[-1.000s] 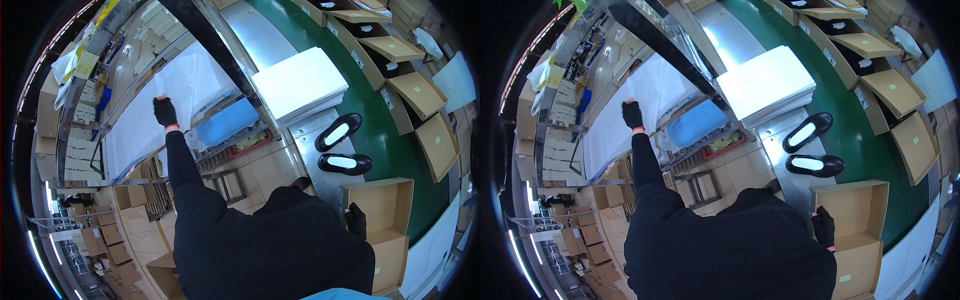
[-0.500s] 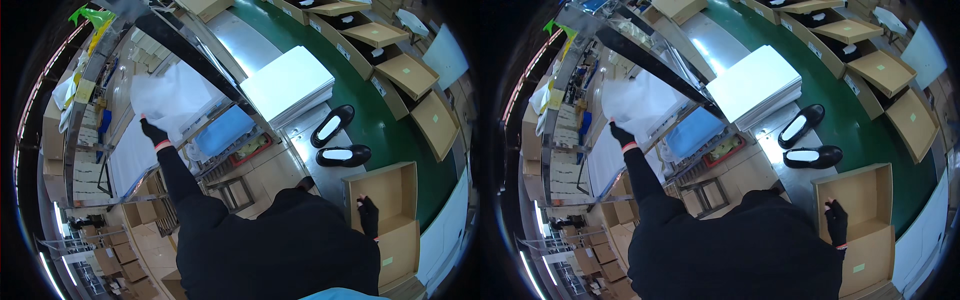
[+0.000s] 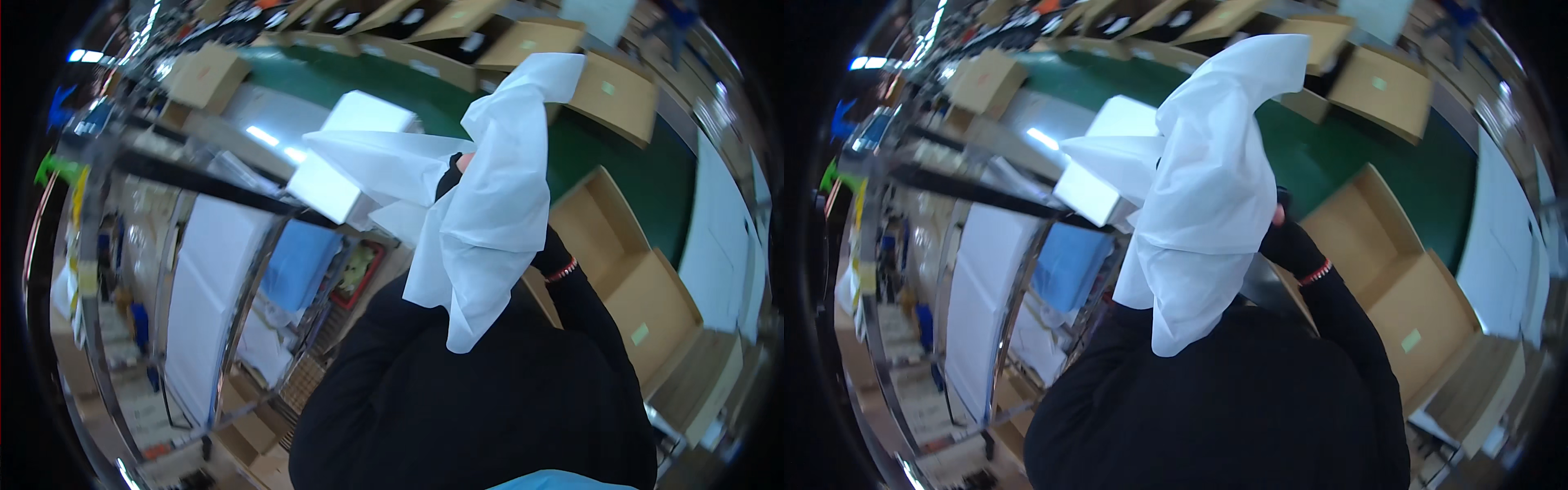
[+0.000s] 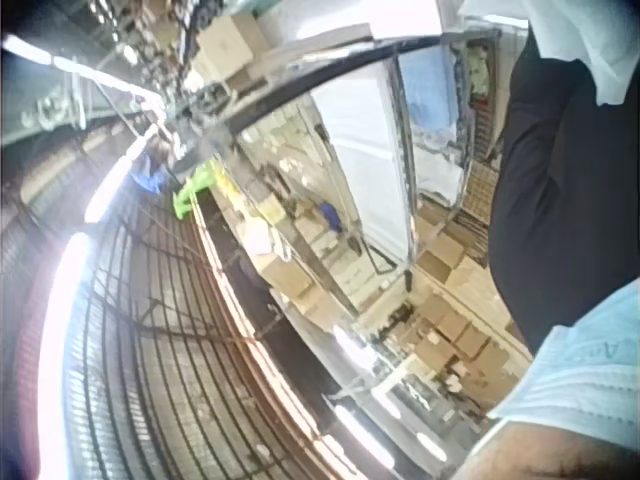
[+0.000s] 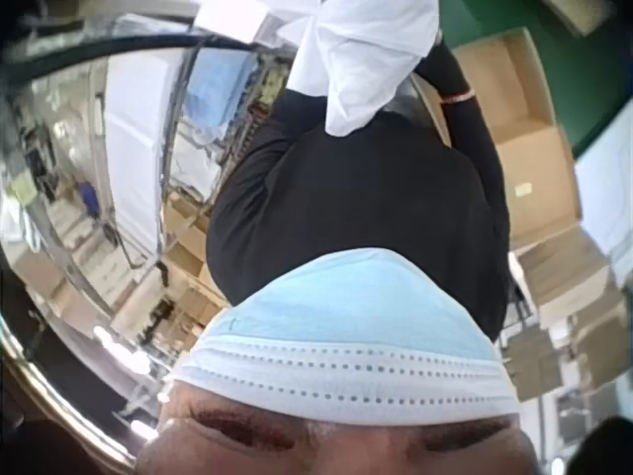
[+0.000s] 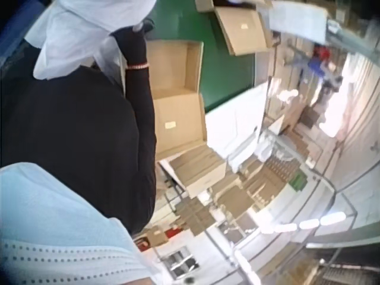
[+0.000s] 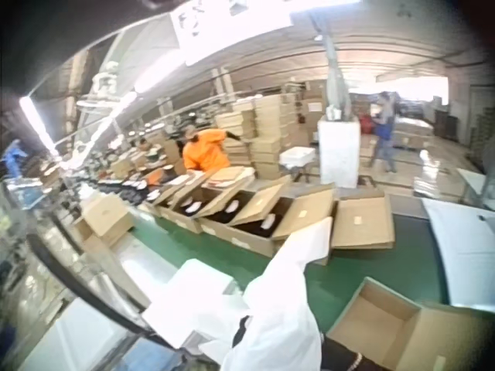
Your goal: The person packs black shoes into cardboard boxes on a conveyor belt. They line the boxes with white tissue paper, place the shoes inside, add white stuffing material, and cover the contents with more tissue paper before closing the box lids.
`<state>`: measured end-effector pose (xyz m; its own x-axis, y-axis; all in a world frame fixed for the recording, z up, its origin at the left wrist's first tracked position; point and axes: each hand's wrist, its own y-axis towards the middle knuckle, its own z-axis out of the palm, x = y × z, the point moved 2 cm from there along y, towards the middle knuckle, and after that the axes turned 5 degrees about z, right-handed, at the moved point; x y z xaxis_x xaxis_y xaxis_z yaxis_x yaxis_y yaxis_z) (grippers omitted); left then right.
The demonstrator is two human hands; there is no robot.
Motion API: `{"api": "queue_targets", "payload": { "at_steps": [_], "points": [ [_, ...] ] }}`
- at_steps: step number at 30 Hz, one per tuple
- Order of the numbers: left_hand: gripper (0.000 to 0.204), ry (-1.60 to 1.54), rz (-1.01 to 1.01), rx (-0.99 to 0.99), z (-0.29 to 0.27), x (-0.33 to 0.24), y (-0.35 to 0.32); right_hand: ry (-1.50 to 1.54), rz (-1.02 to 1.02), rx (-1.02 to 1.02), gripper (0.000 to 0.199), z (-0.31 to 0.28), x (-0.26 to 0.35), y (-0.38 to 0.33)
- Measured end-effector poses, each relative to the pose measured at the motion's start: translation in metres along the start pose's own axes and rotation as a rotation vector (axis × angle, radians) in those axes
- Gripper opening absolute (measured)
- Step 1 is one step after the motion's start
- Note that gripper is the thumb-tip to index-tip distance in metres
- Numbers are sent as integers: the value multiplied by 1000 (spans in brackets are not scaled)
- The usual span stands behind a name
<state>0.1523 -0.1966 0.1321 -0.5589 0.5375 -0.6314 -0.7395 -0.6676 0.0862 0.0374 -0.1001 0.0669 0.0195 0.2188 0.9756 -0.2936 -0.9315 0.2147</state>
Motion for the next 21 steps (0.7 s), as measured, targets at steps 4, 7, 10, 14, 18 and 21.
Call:
{"api": "queue_targets", "payload": {
  "at_steps": [4, 7, 10, 14, 18, 21],
  "points": [
    [47, 43, -122, 126, 18, 16, 25, 19, 254, -262, 53, -95, 8, -30],
    [47, 205, -78, 192, 9, 9, 57, -132, 423, -455, 34, -189, 16, -101],
    [54, 1528, 255, 211, -30, 3, 77, -24, 513, -779, 37, -214, 74, -134],
    [72, 1678, 102, 234, -98, 64, 110, -215, 560, -867, 36, -289, 82, -242],
    [85, 1408, -39, 254, -50, 119, 156, 81, 490, -1077, 41, -313, 89, -308],
    [95, 1290, -105, 326, -12, 182, 177, 28, 501, -1159, 37, -314, 103, -333]
  ]
}}
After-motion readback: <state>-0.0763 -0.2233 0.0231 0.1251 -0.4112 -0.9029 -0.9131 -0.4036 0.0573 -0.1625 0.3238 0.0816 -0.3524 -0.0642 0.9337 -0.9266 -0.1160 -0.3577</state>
